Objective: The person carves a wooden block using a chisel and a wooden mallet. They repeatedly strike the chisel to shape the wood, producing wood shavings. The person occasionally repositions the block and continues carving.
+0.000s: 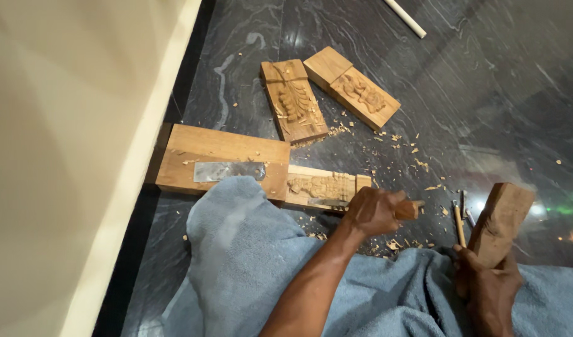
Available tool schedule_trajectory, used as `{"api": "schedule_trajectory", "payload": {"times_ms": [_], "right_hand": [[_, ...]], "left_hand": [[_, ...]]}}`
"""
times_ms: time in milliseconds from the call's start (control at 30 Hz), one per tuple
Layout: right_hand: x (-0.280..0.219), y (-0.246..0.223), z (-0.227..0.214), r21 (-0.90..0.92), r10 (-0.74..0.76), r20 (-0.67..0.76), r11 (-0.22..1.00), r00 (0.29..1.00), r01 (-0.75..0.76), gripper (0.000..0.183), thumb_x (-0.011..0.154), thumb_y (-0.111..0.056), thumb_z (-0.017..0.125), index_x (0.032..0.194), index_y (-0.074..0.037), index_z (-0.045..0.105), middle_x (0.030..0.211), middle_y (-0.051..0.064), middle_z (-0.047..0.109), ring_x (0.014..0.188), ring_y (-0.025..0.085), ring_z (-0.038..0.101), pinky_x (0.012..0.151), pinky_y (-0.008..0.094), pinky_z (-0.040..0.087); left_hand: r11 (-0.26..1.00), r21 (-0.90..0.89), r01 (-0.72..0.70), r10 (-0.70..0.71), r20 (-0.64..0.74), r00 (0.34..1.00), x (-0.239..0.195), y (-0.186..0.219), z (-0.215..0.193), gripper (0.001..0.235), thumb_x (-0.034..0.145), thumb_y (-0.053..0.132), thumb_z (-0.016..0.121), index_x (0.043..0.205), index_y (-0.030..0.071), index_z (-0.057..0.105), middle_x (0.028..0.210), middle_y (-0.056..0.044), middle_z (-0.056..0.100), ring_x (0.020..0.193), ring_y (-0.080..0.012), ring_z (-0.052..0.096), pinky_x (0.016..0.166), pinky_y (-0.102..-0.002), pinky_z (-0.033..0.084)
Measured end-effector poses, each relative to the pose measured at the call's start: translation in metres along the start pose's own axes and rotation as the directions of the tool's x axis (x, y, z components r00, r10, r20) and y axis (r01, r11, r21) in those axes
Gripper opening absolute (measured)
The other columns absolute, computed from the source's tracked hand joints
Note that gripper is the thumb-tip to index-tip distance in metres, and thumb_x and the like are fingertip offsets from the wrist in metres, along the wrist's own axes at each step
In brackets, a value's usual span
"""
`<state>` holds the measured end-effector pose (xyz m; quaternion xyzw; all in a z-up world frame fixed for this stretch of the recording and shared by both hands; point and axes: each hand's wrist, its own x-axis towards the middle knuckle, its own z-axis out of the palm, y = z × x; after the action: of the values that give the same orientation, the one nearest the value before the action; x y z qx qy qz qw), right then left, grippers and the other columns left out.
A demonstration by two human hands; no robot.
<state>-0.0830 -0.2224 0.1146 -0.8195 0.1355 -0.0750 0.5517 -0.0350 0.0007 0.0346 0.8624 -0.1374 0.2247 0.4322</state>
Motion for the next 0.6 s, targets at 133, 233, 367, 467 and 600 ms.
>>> {"api": "schedule_trajectory", "payload": {"times_ms": [133,233,367,467,600], "right_hand": [[0.001,0.003,0.003,0.073,-0.047,0.027,0.996,0.999,0.045,0.041,0.086,-0.001,0.074,0.124,-0.001,0.059,0.093,0.009,0.068,0.066,0.017,0.063,0.052,0.032,0.05],[0.0,0.005,0.005,0.0,-0.015,0.028,1.0,0.999,0.015,0.044,0.086,-0.001,0.079,0.126,-0.001,0.06,0.091,0.013,0.065,0.065,0.02,0.059,0.052,0.034,0.045],[-0.002,0.002,0.008,-0.036,-0.175,0.043,0.984,0.984,0.176,0.046,0.087,-0.003,0.079,0.128,0.002,0.059,0.098,0.012,0.069,0.073,0.017,0.063,0.061,0.031,0.051],[-0.005,-0.003,0.009,-0.036,-0.203,0.063,0.978,0.977,0.205,0.05,0.086,-0.004,0.078,0.131,0.001,0.054,0.098,0.016,0.068,0.072,0.02,0.066,0.062,0.033,0.054],[-0.011,-0.007,0.022,-0.109,-0.162,0.085,0.979,0.983,0.17,0.055,0.084,-0.007,0.079,0.132,0.001,0.053,0.102,0.017,0.069,0.074,0.023,0.067,0.062,0.035,0.055]], "left_hand": [[0.999,-0.019,0.042,-0.042,-0.026,0.999,0.003,-0.005,-0.001,0.022,0.07,0.013,0.076,0.089,0.009,0.066,0.077,-0.016,0.074,0.07,-0.0322,0.074,0.062,-0.044,0.058],[0.999,-0.009,0.034,-0.034,-0.09,0.995,0.005,-0.011,-0.001,0.014,0.076,0.012,0.073,0.087,0.009,0.065,0.076,-0.014,0.074,0.068,-0.0296,0.074,0.061,-0.043,0.057],[0.998,-0.05,0.048,-0.053,-0.117,0.992,0.009,-0.017,-0.003,0.017,0.073,0.009,0.071,0.089,0.009,0.065,0.073,-0.012,0.073,0.062,-0.0241,0.072,0.056,-0.041,0.056],[0.994,-0.098,0.055,-0.067,-0.122,0.99,0.012,-0.019,-0.003,0.011,0.079,0.012,0.072,0.084,0.009,0.063,0.069,-0.011,0.071,0.058,-0.0224,0.07,0.055,-0.04,0.054],[0.998,-0.032,0.052,-0.055,-0.102,0.993,0.012,-0.021,0.002,0.007,0.079,0.005,0.068,0.083,0.008,0.062,0.07,-0.011,0.071,0.059,-0.0227,0.069,0.051,-0.04,0.053]]}}
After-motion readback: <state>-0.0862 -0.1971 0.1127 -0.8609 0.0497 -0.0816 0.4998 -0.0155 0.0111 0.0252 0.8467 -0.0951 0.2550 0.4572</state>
